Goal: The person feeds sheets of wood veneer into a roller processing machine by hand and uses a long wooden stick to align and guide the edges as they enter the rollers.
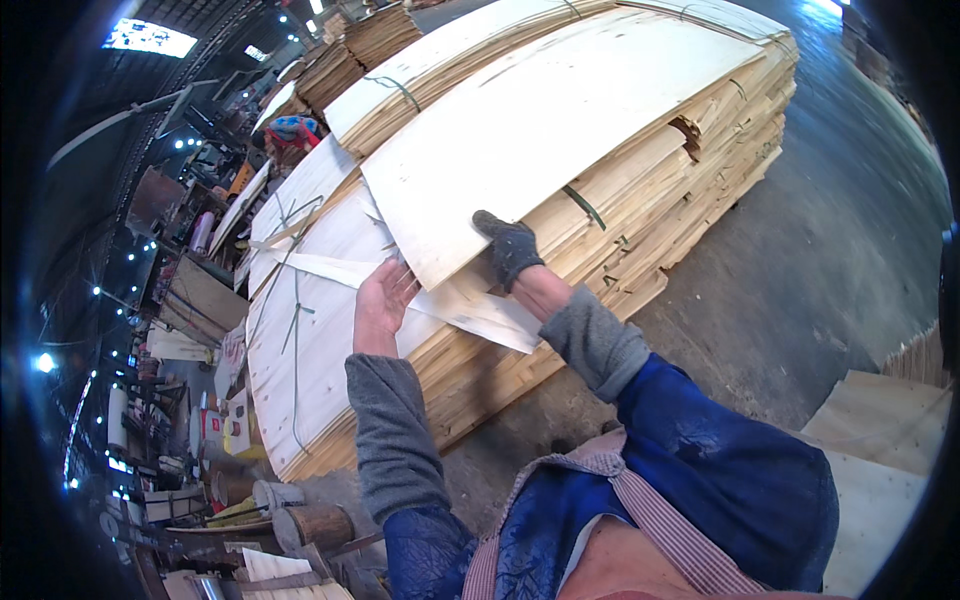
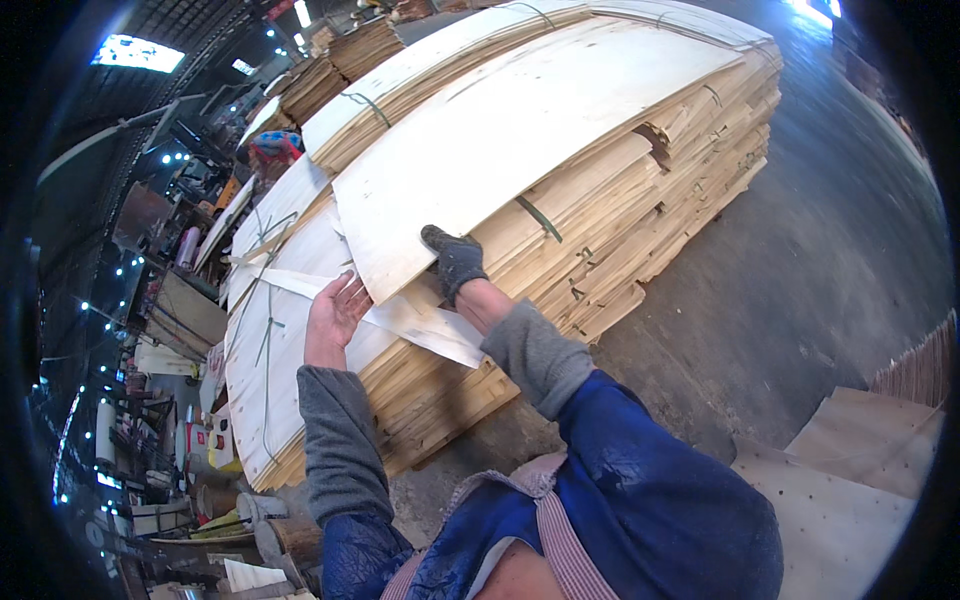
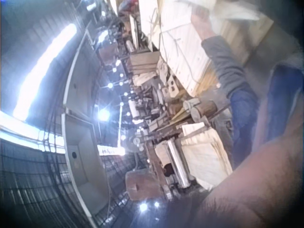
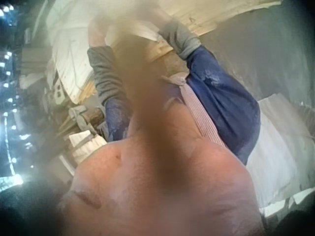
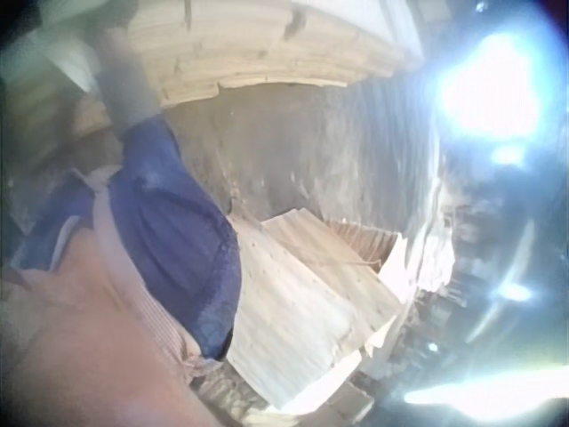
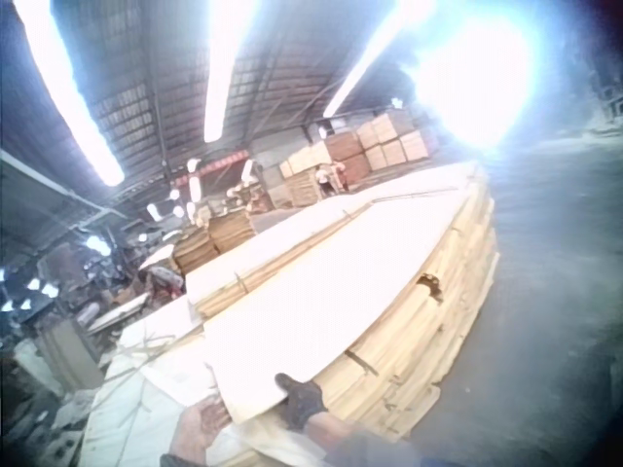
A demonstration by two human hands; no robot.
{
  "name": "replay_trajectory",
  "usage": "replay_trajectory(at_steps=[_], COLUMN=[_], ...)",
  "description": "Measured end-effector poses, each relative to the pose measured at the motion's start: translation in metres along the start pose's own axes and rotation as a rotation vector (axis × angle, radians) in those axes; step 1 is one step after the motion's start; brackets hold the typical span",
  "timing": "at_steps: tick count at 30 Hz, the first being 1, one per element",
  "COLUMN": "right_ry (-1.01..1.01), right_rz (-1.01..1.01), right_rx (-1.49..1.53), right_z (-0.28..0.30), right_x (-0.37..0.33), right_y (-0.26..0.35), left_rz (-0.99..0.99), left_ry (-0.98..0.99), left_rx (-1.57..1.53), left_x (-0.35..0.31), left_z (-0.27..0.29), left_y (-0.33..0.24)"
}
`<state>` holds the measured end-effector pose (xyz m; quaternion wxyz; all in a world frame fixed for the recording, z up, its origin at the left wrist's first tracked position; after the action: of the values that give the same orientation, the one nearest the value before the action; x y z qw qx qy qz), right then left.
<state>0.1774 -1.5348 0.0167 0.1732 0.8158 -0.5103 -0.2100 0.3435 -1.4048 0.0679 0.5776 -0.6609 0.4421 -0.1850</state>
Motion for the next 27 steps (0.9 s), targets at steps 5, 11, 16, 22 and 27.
replay_trajectory(at_steps=[5, 11, 16, 22, 27], right_ry=[0.128, 0.027, -0.224, -0.447, -0.539], right_rz=[0.008, 0.017, 0.157, 0.17, 0.054], right_rx=[-0.083, -0.405, -0.313, -0.375, -0.389], right_z=[0.002, 0.121, 0.225, 0.28, 0.313], right_x=[-0.076, -0.252, -0.398, -0.469, -0.457], right_y=[0.064, 0.173, 0.279, 0.32, 0.315], left_rz=[-0.174, -0.498, -0.505, -0.417, -0.246], left_ry=[-0.022, -0.21, -0.104, 0.073, -0.023], left_rx=[0.172, 0.638, 1.054, 1.222, 1.236], left_x=[-0.039, -0.086, -0.073, -0.114, -0.138], left_z=[0.02, 0.048, 0.055, -0.005, -0.019], left_y=[-0.023, -0.06, -0.001, 0.11, 0.108])
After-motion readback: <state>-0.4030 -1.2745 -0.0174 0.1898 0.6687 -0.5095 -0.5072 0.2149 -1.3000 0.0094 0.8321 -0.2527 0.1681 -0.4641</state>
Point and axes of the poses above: each hand's wrist, its own x-axis towards the middle knuckle, its own z-axis out of the back of the hand, y = z × x, the point moved 10 cm from there along x, towards the middle knuckle, and after that the axes turned 1 degree about x, right-handed, at the moved point
